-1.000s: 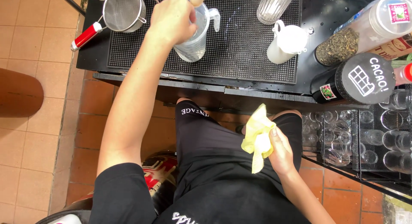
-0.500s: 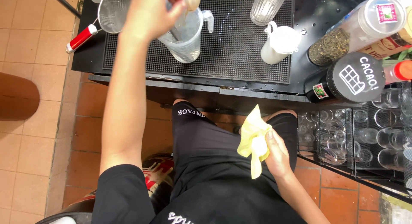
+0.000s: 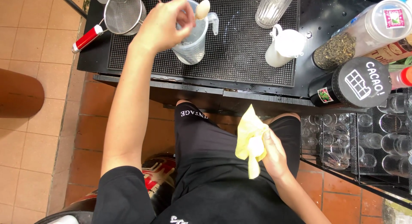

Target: Wiping a metal stirring rod or straw with a yellow cloth and rinsing it in a pitcher of water.

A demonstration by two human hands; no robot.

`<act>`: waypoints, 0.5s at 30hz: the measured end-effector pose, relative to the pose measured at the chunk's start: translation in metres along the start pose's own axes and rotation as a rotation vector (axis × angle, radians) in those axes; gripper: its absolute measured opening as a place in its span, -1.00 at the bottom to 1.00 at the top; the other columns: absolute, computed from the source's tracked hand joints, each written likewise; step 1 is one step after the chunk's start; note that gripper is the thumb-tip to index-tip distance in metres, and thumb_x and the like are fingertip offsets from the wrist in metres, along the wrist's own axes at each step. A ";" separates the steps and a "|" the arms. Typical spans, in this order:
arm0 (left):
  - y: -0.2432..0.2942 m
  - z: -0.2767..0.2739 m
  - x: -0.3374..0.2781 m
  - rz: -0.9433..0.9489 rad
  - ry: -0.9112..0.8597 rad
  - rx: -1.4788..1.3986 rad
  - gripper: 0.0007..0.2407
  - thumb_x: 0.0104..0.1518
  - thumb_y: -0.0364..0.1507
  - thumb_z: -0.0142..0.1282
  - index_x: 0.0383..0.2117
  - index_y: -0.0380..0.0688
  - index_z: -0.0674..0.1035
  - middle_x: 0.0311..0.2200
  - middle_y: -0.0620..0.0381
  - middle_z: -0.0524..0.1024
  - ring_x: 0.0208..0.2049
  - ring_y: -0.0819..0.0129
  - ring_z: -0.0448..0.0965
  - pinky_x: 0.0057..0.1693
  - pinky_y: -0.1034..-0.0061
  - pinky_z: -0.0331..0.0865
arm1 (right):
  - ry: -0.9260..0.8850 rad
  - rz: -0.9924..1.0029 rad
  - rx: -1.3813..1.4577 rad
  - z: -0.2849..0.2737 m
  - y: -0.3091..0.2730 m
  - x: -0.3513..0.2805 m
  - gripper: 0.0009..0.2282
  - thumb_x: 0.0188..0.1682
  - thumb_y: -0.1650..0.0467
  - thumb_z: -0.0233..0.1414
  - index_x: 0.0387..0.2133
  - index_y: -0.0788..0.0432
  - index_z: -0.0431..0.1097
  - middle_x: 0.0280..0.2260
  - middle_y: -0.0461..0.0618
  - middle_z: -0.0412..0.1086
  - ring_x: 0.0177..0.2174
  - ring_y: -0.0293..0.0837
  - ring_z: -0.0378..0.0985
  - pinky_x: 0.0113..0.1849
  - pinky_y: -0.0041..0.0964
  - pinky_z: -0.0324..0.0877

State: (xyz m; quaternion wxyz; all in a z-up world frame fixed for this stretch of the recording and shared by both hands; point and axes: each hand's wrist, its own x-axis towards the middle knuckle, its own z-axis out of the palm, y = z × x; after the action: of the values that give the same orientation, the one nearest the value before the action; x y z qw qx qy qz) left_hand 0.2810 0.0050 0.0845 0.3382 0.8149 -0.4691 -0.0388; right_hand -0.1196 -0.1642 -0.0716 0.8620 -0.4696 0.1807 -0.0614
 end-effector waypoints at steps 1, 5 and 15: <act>-0.002 0.003 0.001 0.000 0.000 -0.002 -0.89 0.13 -0.51 0.22 -0.33 -0.26 0.52 -0.36 0.05 0.67 -0.28 0.26 0.72 -0.14 0.41 0.52 | 0.002 0.001 -0.001 0.002 -0.002 -0.001 -0.55 0.28 0.25 -0.26 0.25 0.39 0.18 -0.01 0.09 0.37 -0.05 -0.14 0.43 0.01 -0.23 0.33; -0.006 0.006 0.004 -0.097 -0.109 0.169 -0.90 0.02 -0.54 0.25 -0.36 -0.09 0.64 -0.35 0.10 0.68 -0.27 0.25 0.70 -0.11 0.38 0.50 | -0.013 0.026 -0.014 0.007 -0.008 -0.002 -0.54 0.23 0.25 -0.25 0.24 0.38 0.17 0.03 0.09 0.37 0.01 -0.13 0.43 0.06 -0.22 0.32; -0.014 -0.023 0.005 0.070 0.156 -0.122 -0.87 0.53 -0.41 -0.15 -0.06 -0.25 0.36 -0.28 0.08 0.65 -0.35 0.35 0.67 -0.18 0.50 0.53 | 0.026 0.026 0.004 0.004 -0.017 0.000 -0.49 0.20 0.21 -0.25 0.28 0.36 0.11 0.08 0.21 0.37 0.02 0.05 0.47 0.03 -0.06 0.37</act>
State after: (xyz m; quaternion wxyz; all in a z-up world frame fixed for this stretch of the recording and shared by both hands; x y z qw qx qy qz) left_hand 0.3028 0.0172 0.0949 0.4241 0.7764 -0.4661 0.0080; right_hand -0.1168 -0.1704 -0.0560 0.8613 -0.4646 0.1979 -0.0569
